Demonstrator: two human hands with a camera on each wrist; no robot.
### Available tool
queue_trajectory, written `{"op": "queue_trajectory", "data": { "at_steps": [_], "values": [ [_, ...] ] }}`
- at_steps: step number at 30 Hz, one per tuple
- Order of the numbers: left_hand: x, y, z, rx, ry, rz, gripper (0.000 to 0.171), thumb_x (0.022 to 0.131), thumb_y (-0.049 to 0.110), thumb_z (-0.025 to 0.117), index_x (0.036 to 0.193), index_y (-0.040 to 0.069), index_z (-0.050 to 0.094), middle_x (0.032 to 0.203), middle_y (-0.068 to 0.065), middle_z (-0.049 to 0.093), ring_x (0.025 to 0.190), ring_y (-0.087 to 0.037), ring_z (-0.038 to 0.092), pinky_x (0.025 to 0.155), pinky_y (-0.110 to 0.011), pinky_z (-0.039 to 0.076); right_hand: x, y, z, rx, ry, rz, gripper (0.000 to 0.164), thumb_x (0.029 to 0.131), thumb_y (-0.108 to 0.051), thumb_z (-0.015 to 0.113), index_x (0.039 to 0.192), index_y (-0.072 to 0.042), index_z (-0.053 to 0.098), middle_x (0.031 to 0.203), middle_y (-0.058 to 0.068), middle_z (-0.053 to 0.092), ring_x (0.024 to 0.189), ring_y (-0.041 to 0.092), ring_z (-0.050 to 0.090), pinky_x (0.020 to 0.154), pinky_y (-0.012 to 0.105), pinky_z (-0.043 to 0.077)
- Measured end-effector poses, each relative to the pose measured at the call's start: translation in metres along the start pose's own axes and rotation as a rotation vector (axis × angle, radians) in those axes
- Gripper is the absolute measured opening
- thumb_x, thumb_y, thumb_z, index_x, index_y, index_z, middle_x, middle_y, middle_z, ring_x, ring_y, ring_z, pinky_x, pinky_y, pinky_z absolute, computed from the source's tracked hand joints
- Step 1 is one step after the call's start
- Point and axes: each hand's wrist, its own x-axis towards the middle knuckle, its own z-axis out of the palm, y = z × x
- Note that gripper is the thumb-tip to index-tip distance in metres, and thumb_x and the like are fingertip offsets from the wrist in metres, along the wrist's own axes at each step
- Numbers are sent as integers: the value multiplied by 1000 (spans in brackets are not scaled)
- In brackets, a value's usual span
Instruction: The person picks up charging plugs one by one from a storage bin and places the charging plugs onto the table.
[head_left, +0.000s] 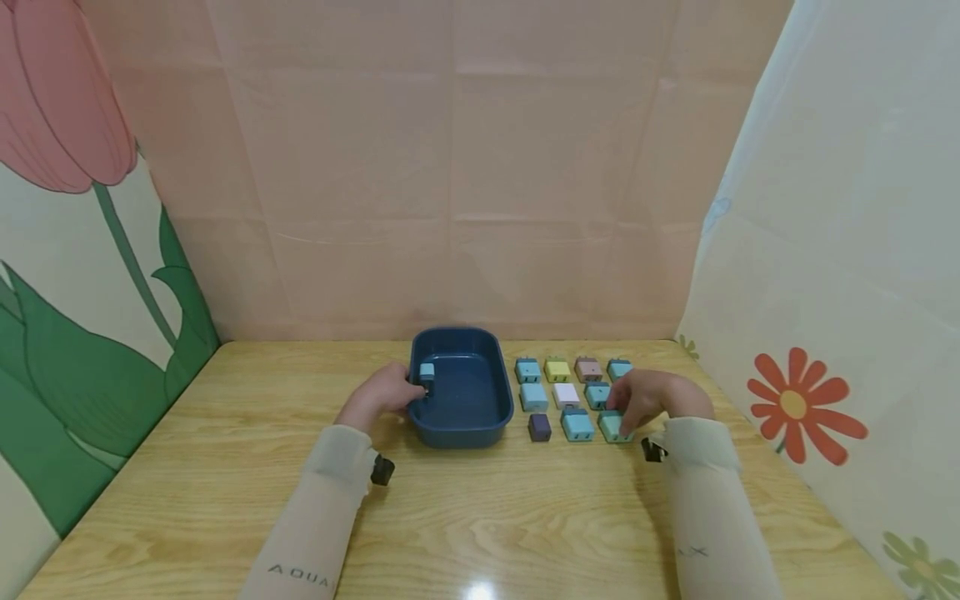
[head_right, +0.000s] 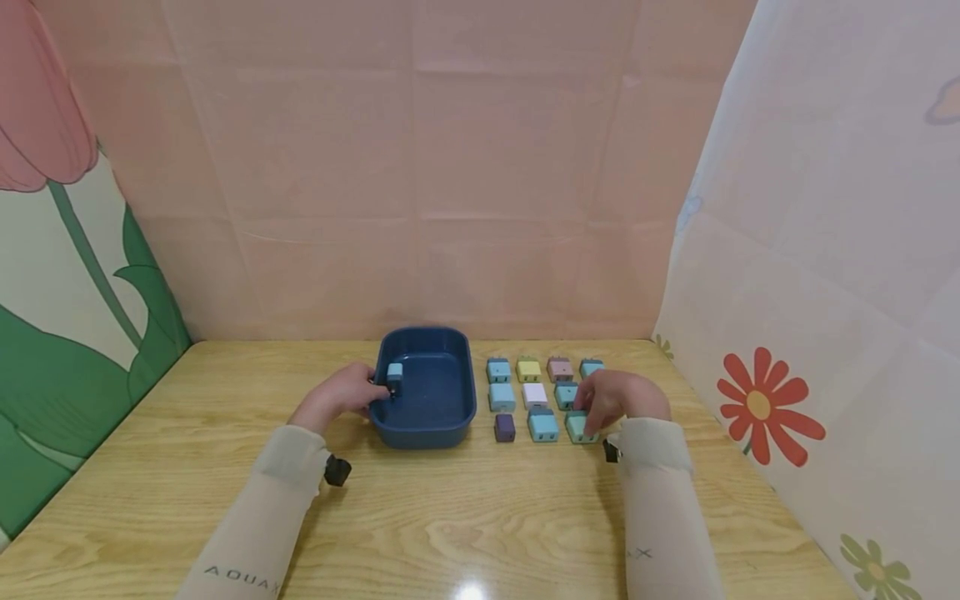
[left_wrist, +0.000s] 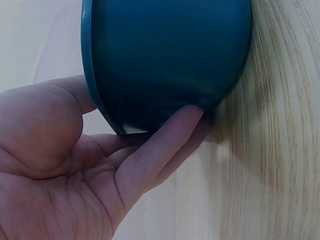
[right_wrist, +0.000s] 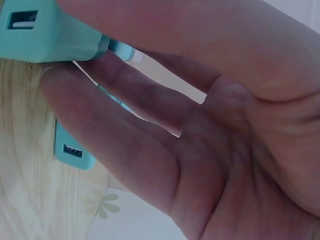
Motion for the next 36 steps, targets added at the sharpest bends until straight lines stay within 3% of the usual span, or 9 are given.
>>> {"op": "queue_trajectory", "data": {
  "at_steps": [12, 21, 29, 36],
  "values": [
    [1, 0, 0, 1, 1, -12, 28, 106, 16, 63, 122, -6, 70, 113, -20, 78, 89, -24, 77, 84, -38, 66, -2, -2, 0, 7, 1, 15, 43, 84, -3, 90, 122, -2, 71, 123, 16, 72, 107, 24, 72, 94, 43, 65],
    [1, -1, 1, -12, -2, -2, 28, 106, 15, 63, 122, -6, 70, 115, -21, 78, 90, -24, 78, 83, -37, 66, -6, -7, -6, -26, 46, -36, 56, 91, -14, 85, 139, 5, 63, 137, 31, 67, 110, 28, 73, 96, 48, 65],
    [1, -1, 1, -17, -7, -6, 28, 106, 14, 63, 123, -6, 70, 116, -22, 78, 92, -24, 77, 86, -39, 66, -9, -24, -8, -78, 151, -117, 50, 104, -28, 73, 141, 2, 61, 139, 31, 66, 115, 40, 73, 95, 54, 63],
    [1, -1, 0, -13, -8, -4, 27, 106, 14, 63, 122, -6, 70, 115, -21, 78, 90, -23, 77, 84, -37, 66, -5, -39, -8, -129, 299, -248, 40, 105, -25, 70, 134, 3, 67, 128, 24, 72, 114, 35, 71, 96, 55, 61]
  ]
}}
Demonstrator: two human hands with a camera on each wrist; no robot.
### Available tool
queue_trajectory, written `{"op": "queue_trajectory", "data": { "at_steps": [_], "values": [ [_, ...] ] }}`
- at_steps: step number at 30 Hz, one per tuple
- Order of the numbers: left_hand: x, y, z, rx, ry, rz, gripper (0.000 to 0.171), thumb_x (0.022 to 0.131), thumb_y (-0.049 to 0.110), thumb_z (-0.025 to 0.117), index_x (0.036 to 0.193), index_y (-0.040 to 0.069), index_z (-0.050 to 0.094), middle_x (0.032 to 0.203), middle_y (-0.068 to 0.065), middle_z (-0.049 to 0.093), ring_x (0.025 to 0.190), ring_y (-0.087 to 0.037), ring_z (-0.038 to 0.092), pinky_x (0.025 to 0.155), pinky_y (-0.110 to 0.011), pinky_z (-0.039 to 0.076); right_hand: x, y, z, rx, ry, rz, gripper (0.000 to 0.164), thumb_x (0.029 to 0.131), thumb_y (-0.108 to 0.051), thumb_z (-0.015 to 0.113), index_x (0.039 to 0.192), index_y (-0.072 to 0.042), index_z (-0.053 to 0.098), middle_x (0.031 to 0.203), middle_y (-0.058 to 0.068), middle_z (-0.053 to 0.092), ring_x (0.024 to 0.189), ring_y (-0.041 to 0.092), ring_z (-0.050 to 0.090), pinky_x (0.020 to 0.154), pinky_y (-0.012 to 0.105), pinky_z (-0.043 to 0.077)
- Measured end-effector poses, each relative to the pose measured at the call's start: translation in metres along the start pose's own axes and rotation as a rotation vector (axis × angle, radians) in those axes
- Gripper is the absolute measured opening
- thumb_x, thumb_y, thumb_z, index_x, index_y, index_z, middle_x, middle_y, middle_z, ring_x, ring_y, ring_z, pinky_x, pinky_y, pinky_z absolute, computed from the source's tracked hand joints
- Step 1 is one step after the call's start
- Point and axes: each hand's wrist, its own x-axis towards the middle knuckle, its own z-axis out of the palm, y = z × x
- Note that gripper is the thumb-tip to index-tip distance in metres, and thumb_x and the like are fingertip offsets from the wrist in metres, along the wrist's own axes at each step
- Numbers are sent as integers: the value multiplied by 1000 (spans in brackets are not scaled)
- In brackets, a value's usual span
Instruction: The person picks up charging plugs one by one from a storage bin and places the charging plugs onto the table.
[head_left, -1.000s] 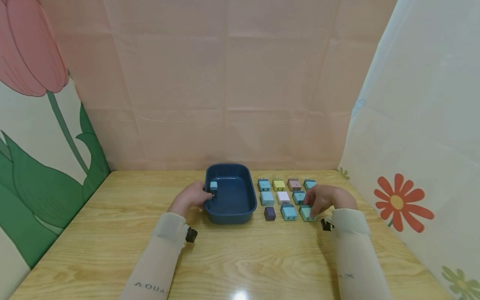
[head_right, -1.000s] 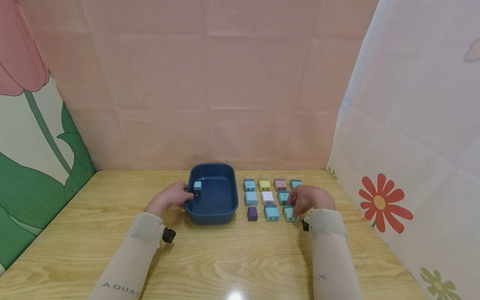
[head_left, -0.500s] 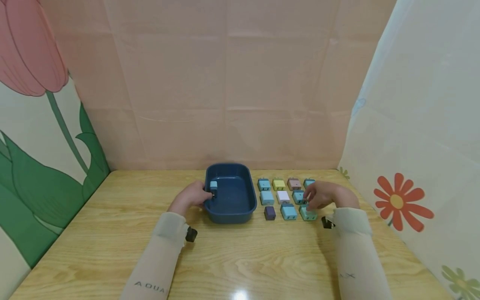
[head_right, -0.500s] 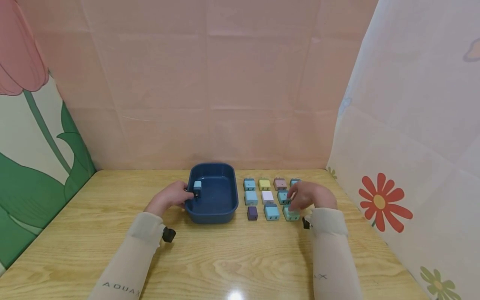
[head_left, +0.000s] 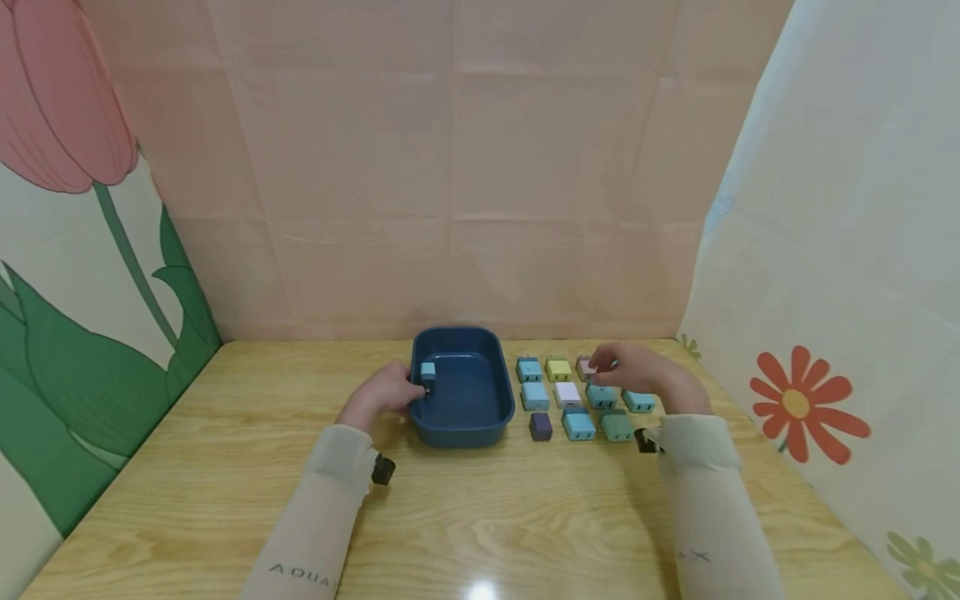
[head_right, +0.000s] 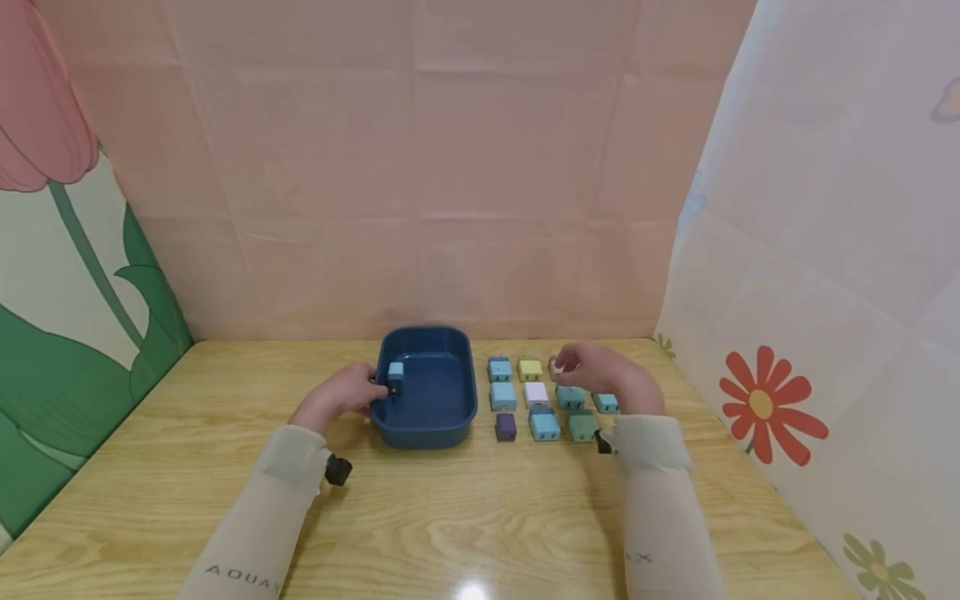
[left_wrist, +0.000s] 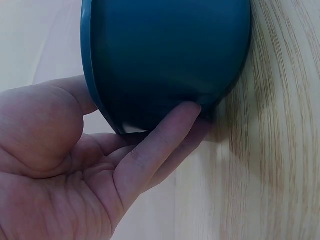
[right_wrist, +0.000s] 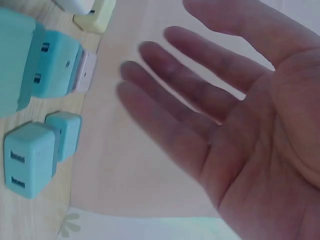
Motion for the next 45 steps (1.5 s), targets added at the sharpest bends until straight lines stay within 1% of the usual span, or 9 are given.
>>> {"op": "queue_trajectory", "data": {
  "at_steps": [7, 12, 17, 23, 30, 34, 38, 41, 45],
  "values": [
    [1, -2, -1, 1, 3, 1, 26, 106, 15, 63, 121, -5, 70, 116, -22, 77, 89, -22, 75, 82, -36, 65, 10, -17, 2, 38, 116, -127, 29, 104, -17, 69, 127, 1, 69, 127, 23, 73, 121, 41, 69, 102, 59, 59],
    [3, -1, 0, 13, 4, 4, 26, 107, 17, 63, 120, -4, 71, 115, -22, 77, 87, -21, 74, 79, -34, 64, 23, -37, 6, -2, 190, -142, 31, 106, -15, 66, 132, 1, 67, 133, 24, 71, 130, 46, 65, 109, 64, 54],
    [3, 1, -1, 12, 16, -2, 25, 107, 16, 63, 119, -4, 70, 115, -22, 76, 87, -20, 72, 78, -32, 62, 44, -72, 12, -73, 239, -158, 32, 105, -19, 69, 131, -1, 69, 134, 22, 72, 129, 44, 67, 111, 62, 54],
    [5, 0, -1, 5, 15, 0, 25, 107, 15, 62, 122, -5, 69, 116, -22, 76, 87, -21, 71, 77, -32, 62, 76, -120, 18, -138, 185, -187, 32, 104, -19, 70, 130, 0, 70, 134, 22, 73, 128, 40, 68, 112, 57, 55],
    [6, -2, 2, 19, 15, -10, 27, 108, 17, 63, 123, -5, 70, 110, -19, 76, 85, -20, 70, 79, -34, 62, 112, -163, 34, -321, 116, -219, 33, 102, -22, 75, 129, -4, 72, 129, 15, 76, 120, 32, 72, 107, 49, 59],
    [7, -4, 2, 35, 14, 5, 26, 107, 18, 64, 119, -4, 70, 106, -18, 76, 82, -19, 68, 77, -35, 61, 128, -179, 51, -404, 47, -257, 38, 101, -23, 77, 134, -5, 70, 136, 14, 74, 126, 31, 70, 110, 47, 58],
    [6, -3, 0, 24, 5, 30, 24, 105, 17, 65, 116, -4, 70, 104, -17, 77, 80, -18, 69, 73, -31, 60, 139, -190, 66, -450, -25, -325, 37, 101, -18, 78, 135, -6, 70, 137, 14, 73, 125, 29, 70, 110, 45, 57],
    [6, -3, -2, 17, -6, 42, 22, 104, 15, 65, 114, -4, 70, 98, -14, 75, 77, -18, 70, 70, -29, 59, 146, -194, 75, -463, -68, -355, 37, 101, -12, 77, 136, -6, 70, 138, 13, 72, 127, 29, 70, 111, 44, 57],
    [6, -2, -2, 22, -14, 38, 21, 103, 15, 64, 113, -3, 70, 95, -11, 74, 77, -18, 70, 71, -29, 59, 151, -193, 84, -483, -125, -364, 42, 103, -10, 74, 144, -7, 67, 147, 12, 67, 138, 30, 65, 118, 45, 54]
  ]
}}
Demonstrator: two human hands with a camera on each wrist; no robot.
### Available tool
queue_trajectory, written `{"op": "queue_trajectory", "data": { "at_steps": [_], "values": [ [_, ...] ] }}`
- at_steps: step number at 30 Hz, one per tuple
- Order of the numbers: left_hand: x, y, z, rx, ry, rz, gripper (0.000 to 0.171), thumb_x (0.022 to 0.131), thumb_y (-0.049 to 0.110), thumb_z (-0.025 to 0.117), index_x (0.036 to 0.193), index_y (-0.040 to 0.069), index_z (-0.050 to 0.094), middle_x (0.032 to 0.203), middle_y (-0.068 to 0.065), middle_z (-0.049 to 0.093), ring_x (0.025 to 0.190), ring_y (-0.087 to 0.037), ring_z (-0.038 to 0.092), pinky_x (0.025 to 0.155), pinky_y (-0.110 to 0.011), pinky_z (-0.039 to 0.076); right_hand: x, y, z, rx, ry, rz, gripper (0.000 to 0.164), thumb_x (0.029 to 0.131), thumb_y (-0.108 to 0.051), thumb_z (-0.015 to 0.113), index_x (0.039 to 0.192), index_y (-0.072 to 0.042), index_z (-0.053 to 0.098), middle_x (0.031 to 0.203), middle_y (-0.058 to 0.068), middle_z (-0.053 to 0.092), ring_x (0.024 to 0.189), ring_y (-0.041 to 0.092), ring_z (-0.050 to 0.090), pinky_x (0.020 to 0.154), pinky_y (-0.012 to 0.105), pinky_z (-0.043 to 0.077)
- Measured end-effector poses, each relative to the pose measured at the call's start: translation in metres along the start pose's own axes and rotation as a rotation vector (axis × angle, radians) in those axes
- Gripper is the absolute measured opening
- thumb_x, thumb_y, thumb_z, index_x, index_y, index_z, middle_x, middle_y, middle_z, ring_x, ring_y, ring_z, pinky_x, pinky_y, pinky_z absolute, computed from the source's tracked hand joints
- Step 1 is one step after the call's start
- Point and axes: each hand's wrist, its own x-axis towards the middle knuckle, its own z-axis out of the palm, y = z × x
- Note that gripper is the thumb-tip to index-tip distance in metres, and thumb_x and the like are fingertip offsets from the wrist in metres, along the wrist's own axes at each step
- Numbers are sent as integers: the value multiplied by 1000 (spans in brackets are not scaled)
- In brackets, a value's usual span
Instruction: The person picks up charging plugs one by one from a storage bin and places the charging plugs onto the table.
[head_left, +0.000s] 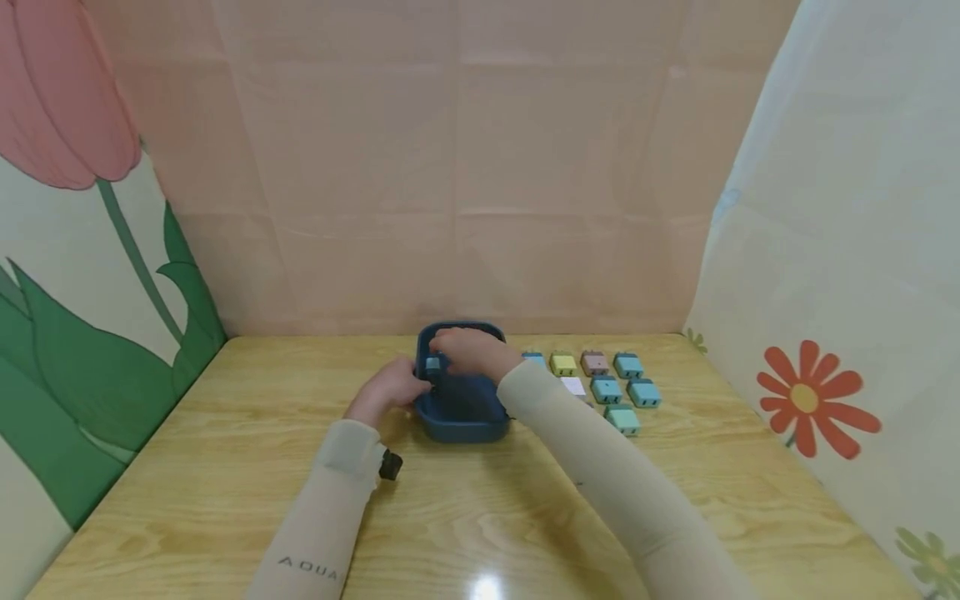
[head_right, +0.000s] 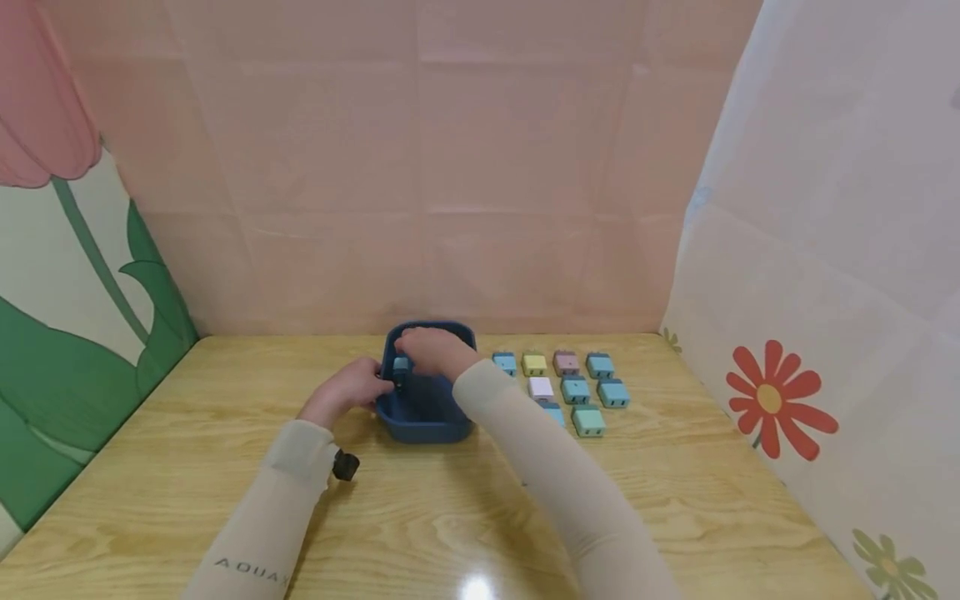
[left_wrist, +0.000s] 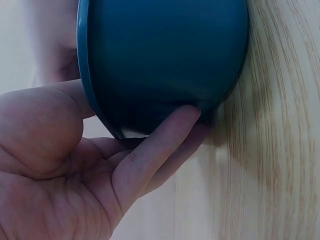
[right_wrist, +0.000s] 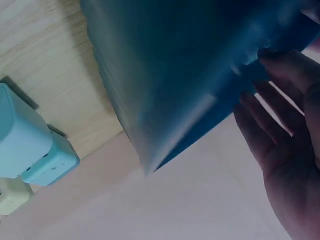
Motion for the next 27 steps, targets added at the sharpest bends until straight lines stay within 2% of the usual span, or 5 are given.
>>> {"op": "queue_trajectory", "data": {
  "at_steps": [8, 15, 20, 23, 27],
  "values": [
    [-2, 0, 0, 14, 35, -1, 22, 101, 14, 63, 113, -4, 70, 105, -19, 77, 78, -17, 69, 71, -29, 59, 0, -7, 5, -58, -116, -32, 59, 104, -12, 73, 160, -14, 54, 163, 10, 56, 150, 29, 56, 125, 44, 48],
    [-3, 0, 2, -5, 37, -1, 21, 101, 12, 63, 111, -5, 70, 106, -20, 77, 76, -16, 69, 69, -27, 59, -2, -9, 6, -82, -106, -25, 52, 102, -10, 76, 151, -18, 60, 148, 15, 60, 127, 30, 68, 112, 46, 57],
    [-3, 0, 2, -1, 33, 3, 21, 103, 13, 63, 112, -5, 70, 106, -20, 77, 78, -17, 70, 71, -28, 60, -3, -9, 7, -105, -136, -1, 41, 99, -15, 80, 139, -17, 67, 136, 8, 71, 124, 26, 69, 110, 43, 57],
    [-3, 1, 2, -1, 30, 3, 22, 101, 14, 64, 111, -4, 71, 98, -15, 76, 78, -17, 70, 71, -28, 60, -6, -11, 8, -78, -179, 24, 41, 97, -23, 84, 135, -15, 71, 131, 4, 76, 122, 22, 71, 109, 40, 58],
    [-4, 0, 1, -6, 27, -2, 22, 100, 15, 64, 110, -3, 71, 93, -10, 74, 76, -16, 70, 69, -26, 58, -12, -13, 7, -11, -210, 74, 39, 96, -29, 85, 130, -13, 72, 121, 4, 78, 108, 19, 73, 102, 39, 61]
  ]
}}
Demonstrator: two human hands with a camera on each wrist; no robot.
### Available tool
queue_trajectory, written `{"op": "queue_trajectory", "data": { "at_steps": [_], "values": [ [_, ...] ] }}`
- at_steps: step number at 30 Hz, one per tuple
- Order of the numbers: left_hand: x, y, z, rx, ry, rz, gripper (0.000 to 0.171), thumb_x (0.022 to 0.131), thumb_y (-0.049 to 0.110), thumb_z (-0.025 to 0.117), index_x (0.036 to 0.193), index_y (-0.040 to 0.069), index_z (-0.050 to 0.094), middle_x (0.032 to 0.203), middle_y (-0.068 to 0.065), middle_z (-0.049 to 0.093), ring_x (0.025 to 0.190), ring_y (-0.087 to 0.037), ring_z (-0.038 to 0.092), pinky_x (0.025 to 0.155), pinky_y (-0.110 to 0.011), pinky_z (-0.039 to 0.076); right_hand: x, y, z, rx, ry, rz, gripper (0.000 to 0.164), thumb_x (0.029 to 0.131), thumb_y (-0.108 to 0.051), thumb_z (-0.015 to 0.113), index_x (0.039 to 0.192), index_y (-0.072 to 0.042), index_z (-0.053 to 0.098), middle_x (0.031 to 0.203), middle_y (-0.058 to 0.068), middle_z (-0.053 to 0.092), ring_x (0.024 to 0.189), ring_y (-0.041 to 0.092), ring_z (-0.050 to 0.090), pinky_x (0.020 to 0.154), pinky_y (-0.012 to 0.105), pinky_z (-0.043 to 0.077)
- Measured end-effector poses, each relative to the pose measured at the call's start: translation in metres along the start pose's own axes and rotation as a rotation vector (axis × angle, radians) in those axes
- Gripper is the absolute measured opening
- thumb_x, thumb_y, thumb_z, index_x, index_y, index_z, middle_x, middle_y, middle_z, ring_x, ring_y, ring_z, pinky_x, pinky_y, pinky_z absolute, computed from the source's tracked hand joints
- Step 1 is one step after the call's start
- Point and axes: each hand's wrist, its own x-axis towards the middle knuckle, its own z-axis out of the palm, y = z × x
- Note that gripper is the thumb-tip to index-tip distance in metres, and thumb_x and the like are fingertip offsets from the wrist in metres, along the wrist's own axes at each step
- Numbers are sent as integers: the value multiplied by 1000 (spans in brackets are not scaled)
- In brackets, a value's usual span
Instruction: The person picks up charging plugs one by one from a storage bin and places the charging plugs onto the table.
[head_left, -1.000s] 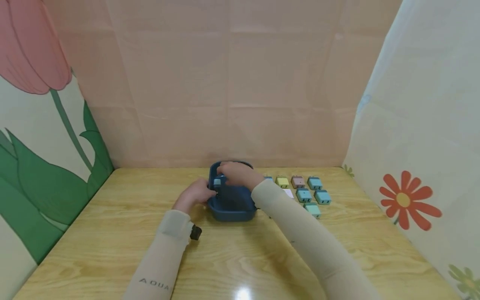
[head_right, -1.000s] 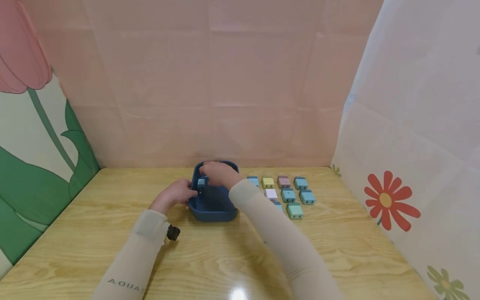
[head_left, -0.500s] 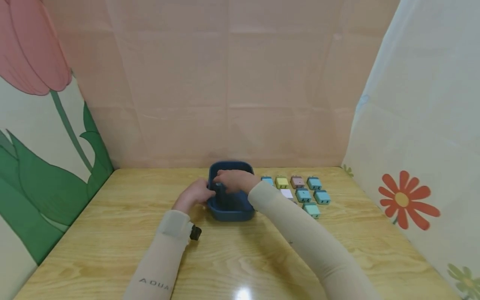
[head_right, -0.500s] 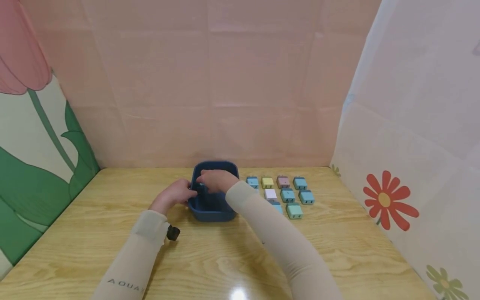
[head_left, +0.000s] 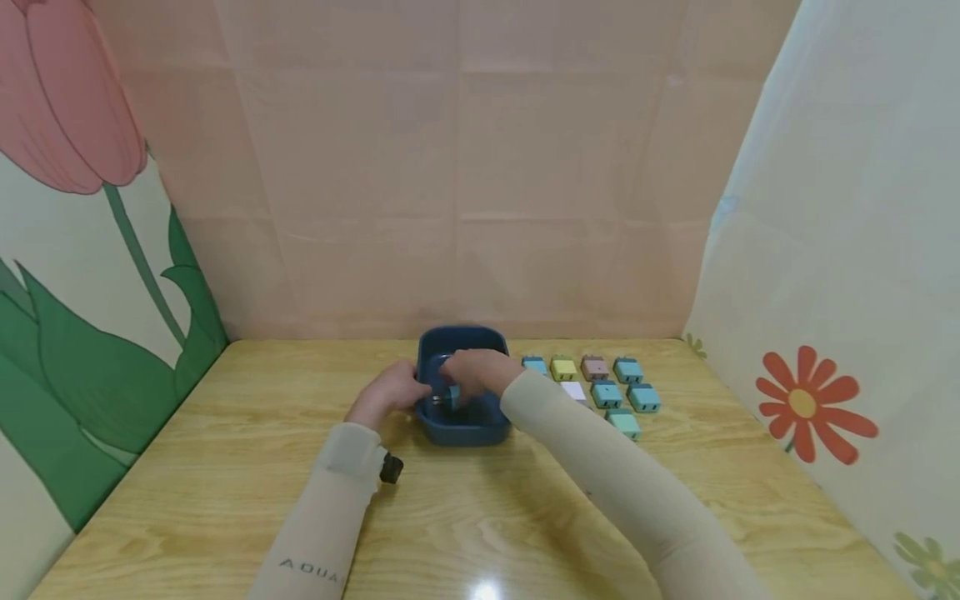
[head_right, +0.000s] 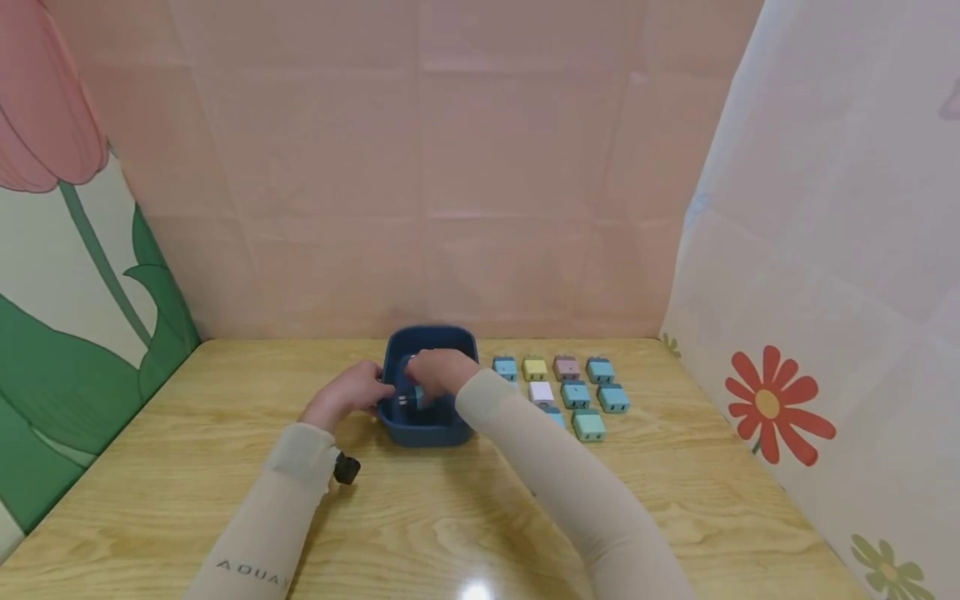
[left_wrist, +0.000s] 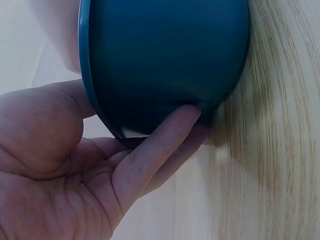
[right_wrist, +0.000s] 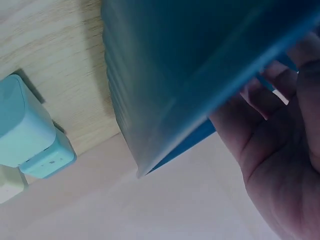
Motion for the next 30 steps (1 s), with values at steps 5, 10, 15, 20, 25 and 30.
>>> {"op": "queue_trajectory", "data": {
  "at_steps": [5, 10, 15, 20, 25, 30],
  "values": [
    [1, -1, 2, 4, -1, -5, 22, 102, 15, 63, 112, -4, 70, 98, -14, 76, 79, -18, 71, 71, -28, 59, -5, 1, 3, 37, 0, 3, 36, 100, -38, 80, 124, -12, 73, 106, 1, 75, 90, 14, 65, 88, 35, 59],
    [2, -1, 3, 15, 3, -1, 21, 103, 15, 62, 111, -3, 70, 102, -17, 76, 80, -18, 69, 72, -28, 59, -7, 3, 5, 48, 26, -20, 35, 102, -36, 77, 128, -14, 72, 107, -1, 76, 89, 12, 66, 86, 34, 59],
    [1, 1, 2, 23, 9, 3, 21, 104, 14, 62, 112, -3, 70, 102, -16, 76, 80, -18, 69, 72, -29, 59, -10, 4, 5, 55, 51, -50, 36, 104, -29, 75, 135, -13, 68, 125, 3, 77, 108, 17, 73, 100, 38, 61],
    [0, 1, 2, 28, 15, 16, 21, 102, 13, 62, 110, -5, 70, 102, -18, 77, 79, -18, 70, 72, -29, 59, -17, 4, 6, 151, 33, -53, 33, 108, -22, 67, 139, -11, 63, 139, 9, 73, 123, 22, 70, 110, 42, 57],
    [0, 0, 4, 14, 13, 15, 21, 103, 12, 62, 111, -6, 70, 102, -19, 77, 80, -21, 74, 76, -34, 64, -20, 8, 8, 298, -37, -13, 29, 112, -16, 56, 139, -6, 59, 132, 13, 70, 101, 21, 72, 102, 40, 57],
    [0, 0, 5, 7, 15, 21, 19, 102, 12, 63, 107, -5, 70, 99, -17, 77, 78, -20, 74, 78, -36, 65, -19, 11, 12, 391, -95, 43, 38, 108, -17, 62, 143, -2, 57, 126, 11, 69, 87, 16, 70, 91, 34, 57]
  ]
}}
